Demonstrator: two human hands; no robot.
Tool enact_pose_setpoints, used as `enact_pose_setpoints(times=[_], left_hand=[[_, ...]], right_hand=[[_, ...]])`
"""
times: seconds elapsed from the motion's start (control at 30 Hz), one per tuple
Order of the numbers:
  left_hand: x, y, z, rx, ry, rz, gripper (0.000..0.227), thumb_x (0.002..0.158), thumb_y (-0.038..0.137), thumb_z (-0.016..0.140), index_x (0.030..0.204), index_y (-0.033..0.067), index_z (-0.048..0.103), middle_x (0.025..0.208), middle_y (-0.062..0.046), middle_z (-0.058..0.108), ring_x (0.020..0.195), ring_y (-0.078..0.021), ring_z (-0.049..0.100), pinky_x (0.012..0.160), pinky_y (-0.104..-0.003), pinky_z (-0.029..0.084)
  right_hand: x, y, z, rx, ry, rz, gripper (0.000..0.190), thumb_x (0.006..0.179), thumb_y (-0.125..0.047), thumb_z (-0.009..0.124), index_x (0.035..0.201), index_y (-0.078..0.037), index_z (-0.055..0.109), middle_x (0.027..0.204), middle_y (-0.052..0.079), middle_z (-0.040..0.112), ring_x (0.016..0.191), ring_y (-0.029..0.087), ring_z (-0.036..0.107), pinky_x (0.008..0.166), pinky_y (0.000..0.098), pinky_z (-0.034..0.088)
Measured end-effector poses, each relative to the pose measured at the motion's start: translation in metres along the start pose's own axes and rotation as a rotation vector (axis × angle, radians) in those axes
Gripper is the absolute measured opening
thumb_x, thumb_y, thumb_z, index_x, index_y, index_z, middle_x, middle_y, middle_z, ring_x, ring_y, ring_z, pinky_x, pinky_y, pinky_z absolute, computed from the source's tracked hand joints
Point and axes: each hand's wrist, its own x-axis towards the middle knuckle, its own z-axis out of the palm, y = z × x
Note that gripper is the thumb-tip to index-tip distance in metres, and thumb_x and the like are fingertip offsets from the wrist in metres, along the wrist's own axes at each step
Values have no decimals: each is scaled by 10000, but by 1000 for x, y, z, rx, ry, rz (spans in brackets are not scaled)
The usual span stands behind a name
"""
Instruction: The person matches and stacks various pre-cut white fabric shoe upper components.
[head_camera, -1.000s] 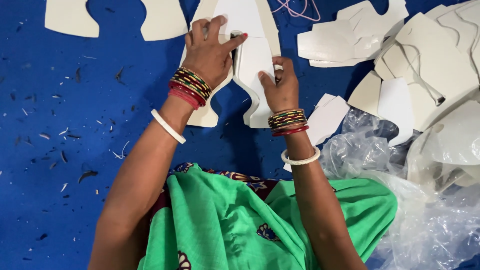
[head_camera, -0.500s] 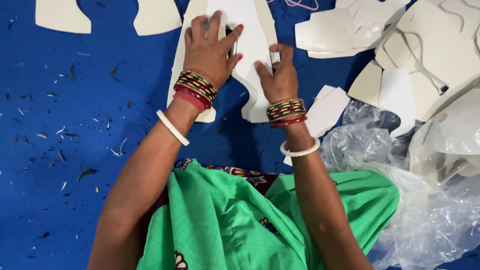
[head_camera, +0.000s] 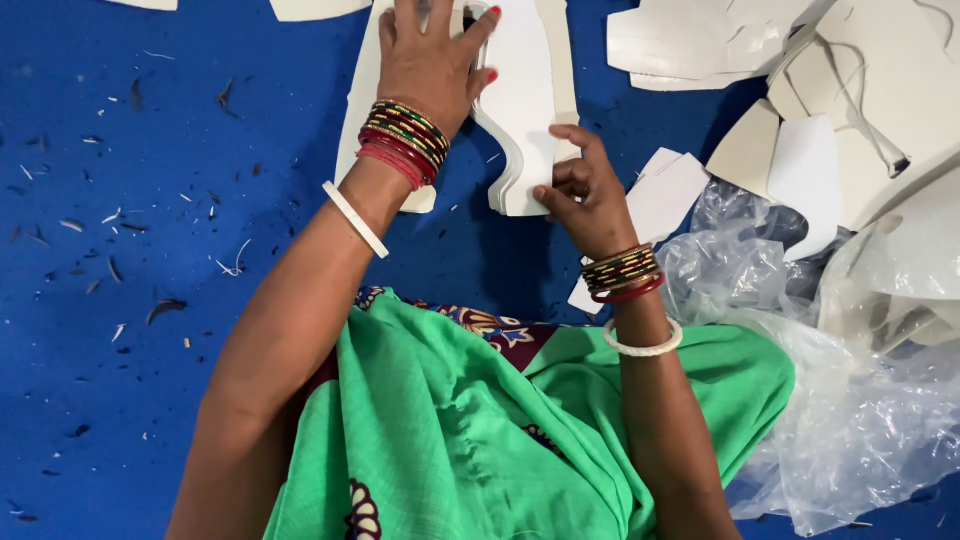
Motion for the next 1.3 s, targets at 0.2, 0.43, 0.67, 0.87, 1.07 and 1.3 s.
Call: enact_pose_setpoints(times=[0.2,0.43,0.67,0.87,1.07,1.3], left_hand=[[-2,0,5,-13,9,-7,516,960,382,777,1438,243,641,1395,-160,518,1245,-436,407,1022,-633,369],[-3,0,1,-41,4,-6,538,972,361,785,1466,233,615,1391,-138,539,1234,-418,430,1022,-610,364],[-4,1,2,-26,14,4,527,979,332,765,1470,228,604,1373,-159,545,1218,-424,442,1020,-616,354],[-4,-2,5,-26,6,17,585,1011,376,765,1532,230,544,1438,-163,512,1282,-442,422,1070,-643,327],[2,3,-4,-17,-89,-13,841,890,567,795,1564,186,465,1492,-216,443,1330,-464,371,1038,-672,324],[-3,-2,-7,0,-93,-3,914,889,648,791,1598,203,423,1548,-198,399,1371,-432,356,1084,-620,317]], right_hand=[[-2,21,-2,126,17,-40,412,1007,-2,691,1366,-97,512,998,18,729,849,67,649,702,230,506],[-3,10,8,1,58,-14,179,1013,-31,677,1185,-82,667,919,-31,645,798,33,594,654,218,508],[-6,5,17,-64,159,-87,238,969,15,701,1183,-69,640,862,-51,585,753,34,570,628,216,482],[-6,-8,29,-272,273,-205,313,927,11,752,1200,-65,620,816,4,539,716,99,560,649,255,489],[-11,-35,34,-749,388,-246,394,831,-154,864,1164,-111,658,1050,144,551,933,294,551,805,413,481],[-21,1,50,-1284,382,-491,536,1028,-263,593,1547,-148,522,1619,38,450,1466,349,453,1177,499,302]])
